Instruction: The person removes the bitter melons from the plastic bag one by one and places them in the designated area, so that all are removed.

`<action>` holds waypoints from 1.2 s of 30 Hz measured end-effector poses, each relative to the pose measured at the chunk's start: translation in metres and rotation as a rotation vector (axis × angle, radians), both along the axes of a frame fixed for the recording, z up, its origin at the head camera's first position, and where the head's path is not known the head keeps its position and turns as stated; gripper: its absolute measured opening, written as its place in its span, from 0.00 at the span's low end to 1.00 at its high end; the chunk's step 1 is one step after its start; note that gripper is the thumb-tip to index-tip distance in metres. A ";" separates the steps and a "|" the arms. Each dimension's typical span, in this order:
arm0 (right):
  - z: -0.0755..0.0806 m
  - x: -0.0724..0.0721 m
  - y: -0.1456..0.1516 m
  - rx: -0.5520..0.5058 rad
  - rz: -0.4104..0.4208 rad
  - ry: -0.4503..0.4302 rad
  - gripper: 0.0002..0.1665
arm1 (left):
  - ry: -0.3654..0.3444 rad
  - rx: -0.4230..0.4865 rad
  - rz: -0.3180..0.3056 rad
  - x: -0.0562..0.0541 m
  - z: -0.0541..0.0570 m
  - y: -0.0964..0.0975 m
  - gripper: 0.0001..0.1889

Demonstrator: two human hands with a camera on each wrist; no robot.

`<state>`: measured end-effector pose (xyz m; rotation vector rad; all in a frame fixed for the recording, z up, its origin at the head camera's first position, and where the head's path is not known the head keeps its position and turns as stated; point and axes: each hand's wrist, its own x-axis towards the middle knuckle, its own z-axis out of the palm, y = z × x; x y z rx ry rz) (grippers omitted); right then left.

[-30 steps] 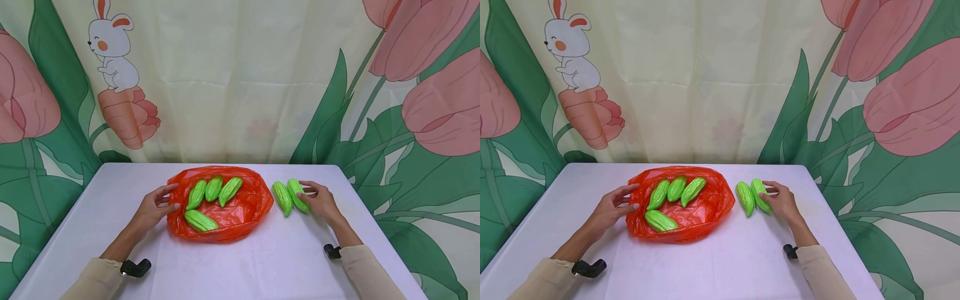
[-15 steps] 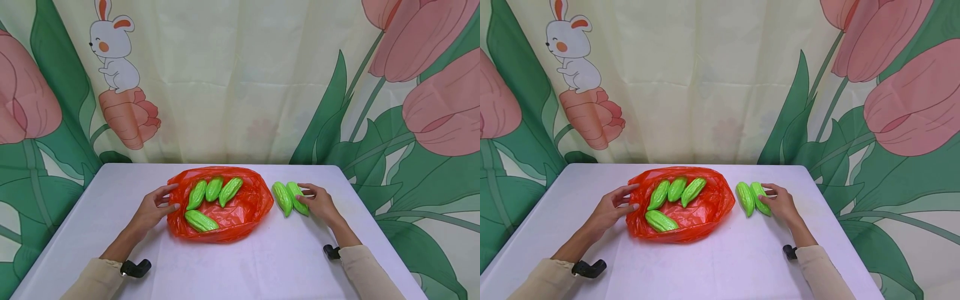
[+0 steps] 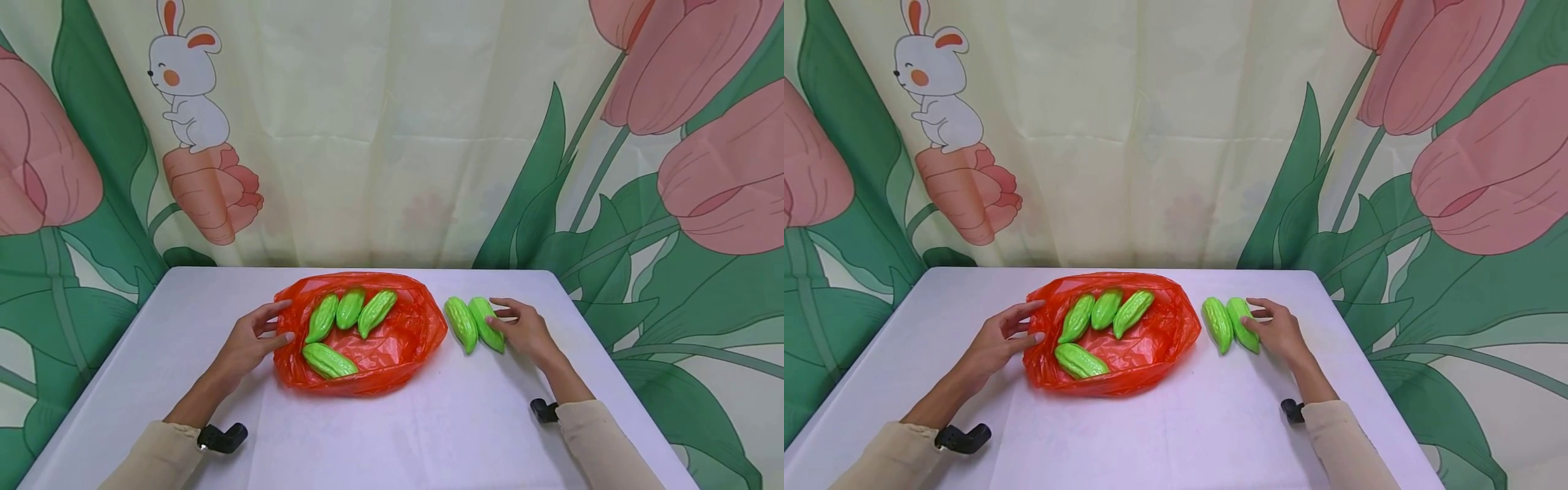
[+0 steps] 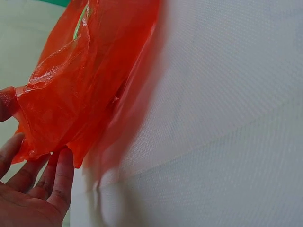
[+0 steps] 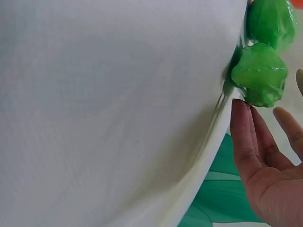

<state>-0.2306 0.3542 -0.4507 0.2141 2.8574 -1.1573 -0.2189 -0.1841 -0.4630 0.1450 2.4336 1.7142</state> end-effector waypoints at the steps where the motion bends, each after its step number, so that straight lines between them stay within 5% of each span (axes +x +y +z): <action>1: 0.001 0.000 0.001 0.001 0.001 0.000 0.37 | -0.002 -0.005 0.003 0.000 0.000 0.000 0.37; 21: 0.038 0.001 -0.027 0.032 0.013 0.161 0.36 | -0.004 -0.005 0.004 -0.001 0.000 0.002 0.37; 36: 0.061 0.006 -0.092 -0.047 0.120 0.239 0.34 | -0.016 -0.002 0.018 0.000 -0.001 0.001 0.37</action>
